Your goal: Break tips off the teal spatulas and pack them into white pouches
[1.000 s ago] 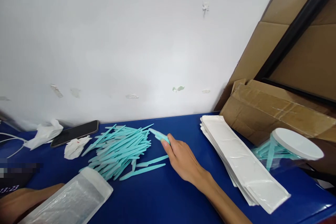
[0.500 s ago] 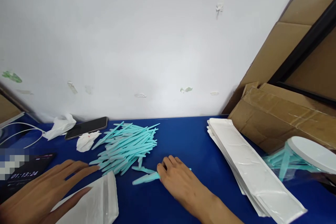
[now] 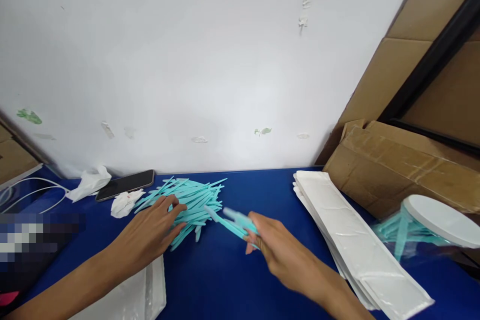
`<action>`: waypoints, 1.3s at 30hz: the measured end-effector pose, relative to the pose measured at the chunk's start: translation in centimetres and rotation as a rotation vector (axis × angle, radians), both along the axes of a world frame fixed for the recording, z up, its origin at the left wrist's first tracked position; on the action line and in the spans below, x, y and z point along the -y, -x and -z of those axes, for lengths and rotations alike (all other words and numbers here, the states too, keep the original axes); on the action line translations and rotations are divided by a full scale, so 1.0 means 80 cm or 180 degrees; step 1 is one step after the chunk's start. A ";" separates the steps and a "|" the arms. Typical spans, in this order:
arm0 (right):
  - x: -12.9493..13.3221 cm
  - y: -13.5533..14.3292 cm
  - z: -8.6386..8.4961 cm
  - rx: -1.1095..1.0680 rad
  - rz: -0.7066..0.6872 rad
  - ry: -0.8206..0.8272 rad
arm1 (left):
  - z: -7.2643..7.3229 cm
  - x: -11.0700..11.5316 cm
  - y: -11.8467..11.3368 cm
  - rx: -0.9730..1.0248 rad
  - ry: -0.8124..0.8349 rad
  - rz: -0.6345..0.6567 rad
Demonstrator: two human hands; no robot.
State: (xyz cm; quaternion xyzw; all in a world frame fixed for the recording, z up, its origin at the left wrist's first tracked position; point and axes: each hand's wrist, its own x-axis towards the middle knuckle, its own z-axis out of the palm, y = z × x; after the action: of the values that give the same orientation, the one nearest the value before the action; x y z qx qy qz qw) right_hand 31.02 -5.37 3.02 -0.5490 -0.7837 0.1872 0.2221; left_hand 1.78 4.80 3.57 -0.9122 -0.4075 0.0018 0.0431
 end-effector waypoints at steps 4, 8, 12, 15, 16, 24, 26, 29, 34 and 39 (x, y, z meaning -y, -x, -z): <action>-0.031 0.006 -0.010 -0.1917 0.0130 0.1283 | 0.001 -0.002 -0.010 -0.0025 0.0255 -0.0256; -0.054 0.021 -0.003 -0.3226 0.0103 0.1587 | -0.001 -0.007 -0.014 0.0033 0.0573 -0.0465; -0.066 0.031 0.004 -0.3599 0.0142 0.1685 | -0.003 -0.015 -0.011 0.0114 0.0674 -0.0537; -0.071 0.035 0.008 -0.3724 0.0336 0.1481 | -0.009 -0.016 -0.008 0.0215 0.0753 -0.0588; -0.072 0.036 0.010 -0.3772 0.0425 0.1395 | -0.013 -0.016 -0.008 0.0292 0.0798 -0.0605; -0.066 0.040 0.034 -0.3851 0.0572 0.1286 | -0.042 -0.023 -0.012 0.0755 0.1291 -0.0825; -0.064 0.042 0.035 -0.3838 0.0499 0.1275 | -0.044 -0.026 -0.014 0.0816 0.1295 -0.0802; -0.062 0.045 0.033 -0.3775 0.0424 0.1241 | -0.046 -0.027 -0.020 0.0906 0.1209 -0.0746; -0.063 0.047 0.036 -0.3827 0.0498 0.1147 | -0.048 -0.021 -0.048 0.1408 0.1814 -0.0500; -0.060 0.052 0.040 -0.4047 0.0520 0.1149 | -0.037 -0.018 -0.080 0.2052 0.2504 -0.0411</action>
State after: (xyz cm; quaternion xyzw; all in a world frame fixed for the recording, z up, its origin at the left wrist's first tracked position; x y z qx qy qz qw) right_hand 26.88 -0.56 -0.22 -0.4178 -0.4124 0.5854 0.5591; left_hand 8.15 6.20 6.49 -0.7865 -0.4241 -0.1238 -0.4315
